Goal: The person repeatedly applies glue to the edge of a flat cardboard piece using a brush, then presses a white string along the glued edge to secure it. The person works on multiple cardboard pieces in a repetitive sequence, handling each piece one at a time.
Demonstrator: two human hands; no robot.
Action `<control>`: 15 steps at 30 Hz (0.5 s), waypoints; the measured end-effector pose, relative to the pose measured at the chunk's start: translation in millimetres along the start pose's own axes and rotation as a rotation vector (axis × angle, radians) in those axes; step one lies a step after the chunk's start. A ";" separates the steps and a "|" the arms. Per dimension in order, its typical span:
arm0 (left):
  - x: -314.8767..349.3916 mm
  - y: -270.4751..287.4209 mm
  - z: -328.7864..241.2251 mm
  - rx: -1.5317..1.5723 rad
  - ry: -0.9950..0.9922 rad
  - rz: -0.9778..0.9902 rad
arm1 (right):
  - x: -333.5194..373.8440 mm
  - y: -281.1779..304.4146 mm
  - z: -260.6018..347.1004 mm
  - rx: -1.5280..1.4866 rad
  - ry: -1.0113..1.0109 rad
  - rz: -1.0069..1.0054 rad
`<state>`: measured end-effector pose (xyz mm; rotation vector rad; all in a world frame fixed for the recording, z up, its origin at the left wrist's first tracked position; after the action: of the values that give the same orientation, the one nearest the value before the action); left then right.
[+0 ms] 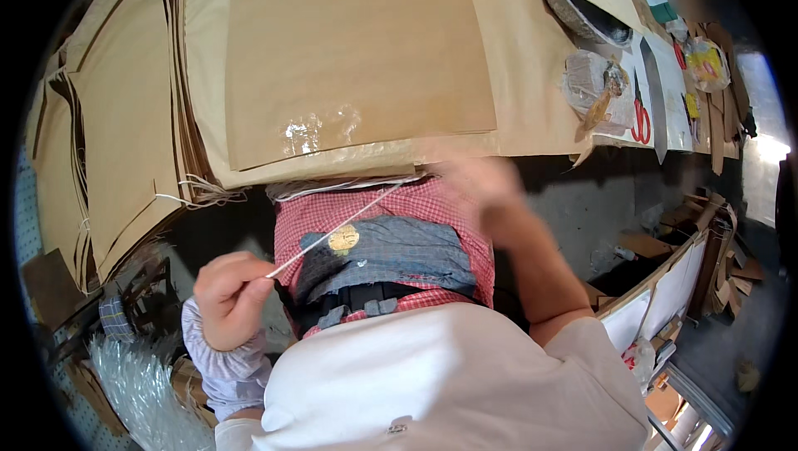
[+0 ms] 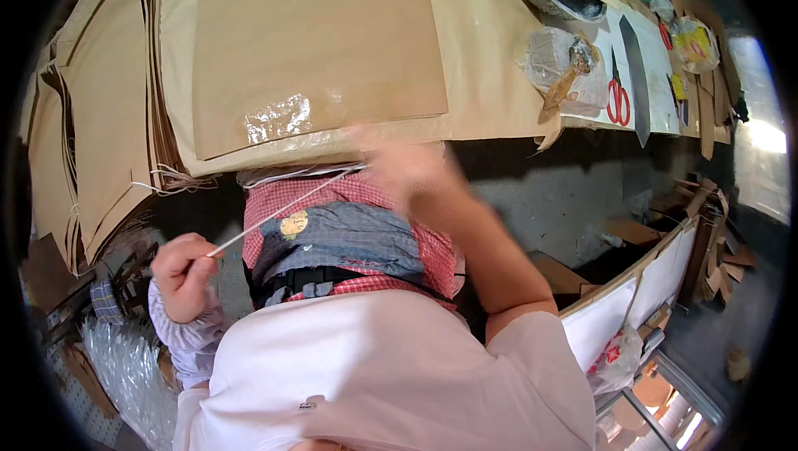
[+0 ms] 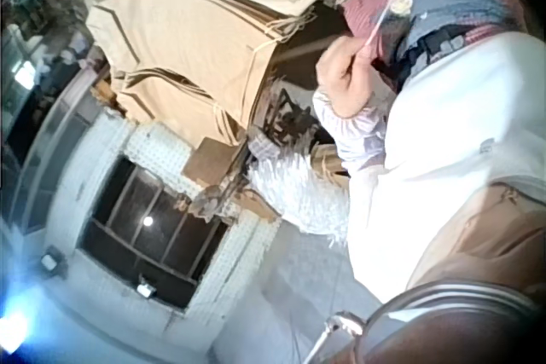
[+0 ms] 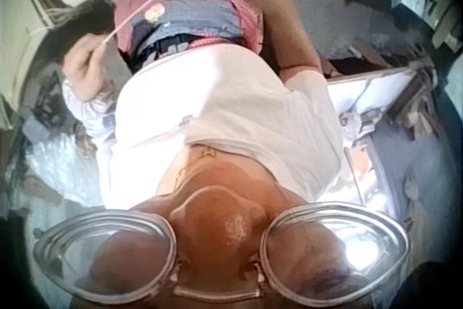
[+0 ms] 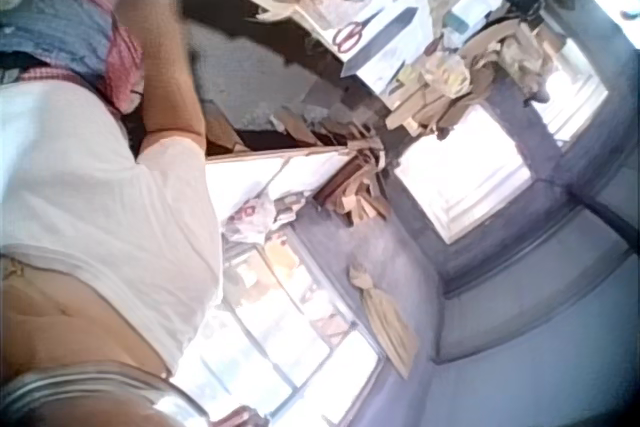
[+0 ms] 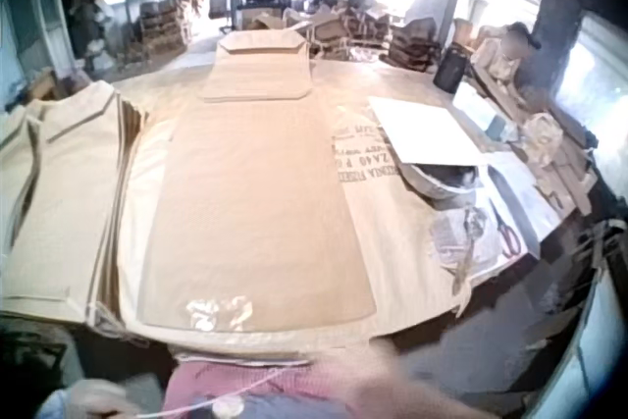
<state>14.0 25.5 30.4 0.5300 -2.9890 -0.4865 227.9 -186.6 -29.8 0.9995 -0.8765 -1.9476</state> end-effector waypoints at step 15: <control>-96.6 35.4 97.6 -0.227 0.046 -0.150 | -15.5 27.0 -115.9 -0.310 -0.707 0.165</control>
<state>81.5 119.3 -51.8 0.7345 -2.8129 -0.8006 342.4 -212.3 -55.3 0.0356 -0.9431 -2.2246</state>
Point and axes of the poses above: each hand's wrist, its own x-axis away from the middle knuckle, its own y-axis out of the back of the hand, z = x × y, the point moved 4 cm from there along -x, towards the middle knuckle, and after that the axes turned 9 degrees about x, right-handed, at the moved point
